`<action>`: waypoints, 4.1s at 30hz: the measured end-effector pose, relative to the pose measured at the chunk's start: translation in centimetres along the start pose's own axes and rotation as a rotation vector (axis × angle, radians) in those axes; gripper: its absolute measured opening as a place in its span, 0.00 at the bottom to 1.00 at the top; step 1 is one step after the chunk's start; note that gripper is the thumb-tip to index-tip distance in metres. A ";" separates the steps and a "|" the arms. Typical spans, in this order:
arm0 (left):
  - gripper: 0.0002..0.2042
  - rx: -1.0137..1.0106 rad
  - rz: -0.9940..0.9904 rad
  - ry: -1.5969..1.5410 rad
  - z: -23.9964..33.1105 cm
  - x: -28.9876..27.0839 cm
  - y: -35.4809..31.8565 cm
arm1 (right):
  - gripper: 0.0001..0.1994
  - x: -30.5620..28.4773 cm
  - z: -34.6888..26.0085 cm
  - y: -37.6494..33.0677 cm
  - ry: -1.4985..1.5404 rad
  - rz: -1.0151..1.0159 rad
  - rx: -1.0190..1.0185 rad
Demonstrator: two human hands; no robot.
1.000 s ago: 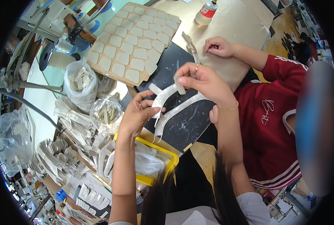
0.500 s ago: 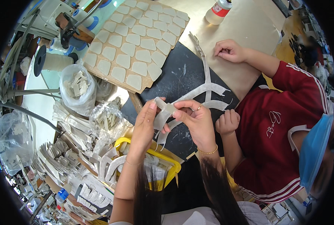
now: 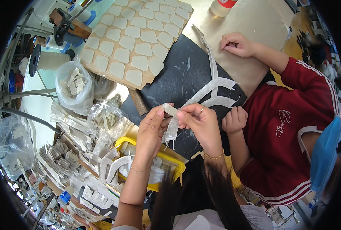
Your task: The person handles white fabric strips, folding and arranging them on a table. They then use a ruler and pencil to mark measurements on the fabric pieces. The person also picks up and places brown fabric pieces into a yellow container.
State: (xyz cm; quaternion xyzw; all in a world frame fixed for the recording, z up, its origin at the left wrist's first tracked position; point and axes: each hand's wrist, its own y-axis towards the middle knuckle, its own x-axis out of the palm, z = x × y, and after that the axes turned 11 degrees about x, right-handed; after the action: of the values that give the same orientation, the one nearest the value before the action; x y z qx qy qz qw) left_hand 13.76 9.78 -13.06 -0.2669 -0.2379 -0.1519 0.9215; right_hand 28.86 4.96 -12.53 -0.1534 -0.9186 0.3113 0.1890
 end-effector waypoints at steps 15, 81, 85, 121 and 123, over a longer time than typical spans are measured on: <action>0.17 0.011 0.004 -0.056 -0.6 -0.3 -0.4 | 0.11 0.0 0.6 0.6 -0.093 0.030 0.040; 0.12 0.133 0.195 0.179 -2.9 -0.5 0.1 | 0.10 -0.4 3.9 -0.7 0.123 -0.011 0.052; 0.12 0.168 0.214 0.207 -3.1 -0.2 0.0 | 0.08 -0.3 4.1 -0.3 0.061 0.029 0.061; 0.09 0.071 0.239 0.082 -2.6 1.2 -0.1 | 0.06 0.8 4.8 -0.4 0.208 0.090 -0.017; 0.08 0.061 0.246 0.059 -2.8 1.1 0.1 | 0.06 0.6 5.2 -0.4 0.215 0.078 -0.033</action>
State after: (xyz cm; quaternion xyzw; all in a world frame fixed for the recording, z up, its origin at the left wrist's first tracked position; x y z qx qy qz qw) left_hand 15.71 8.09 -14.56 -0.2612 -0.1805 -0.0381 0.9475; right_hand 25.99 2.22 -15.94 -0.2244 -0.8914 0.2851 0.2717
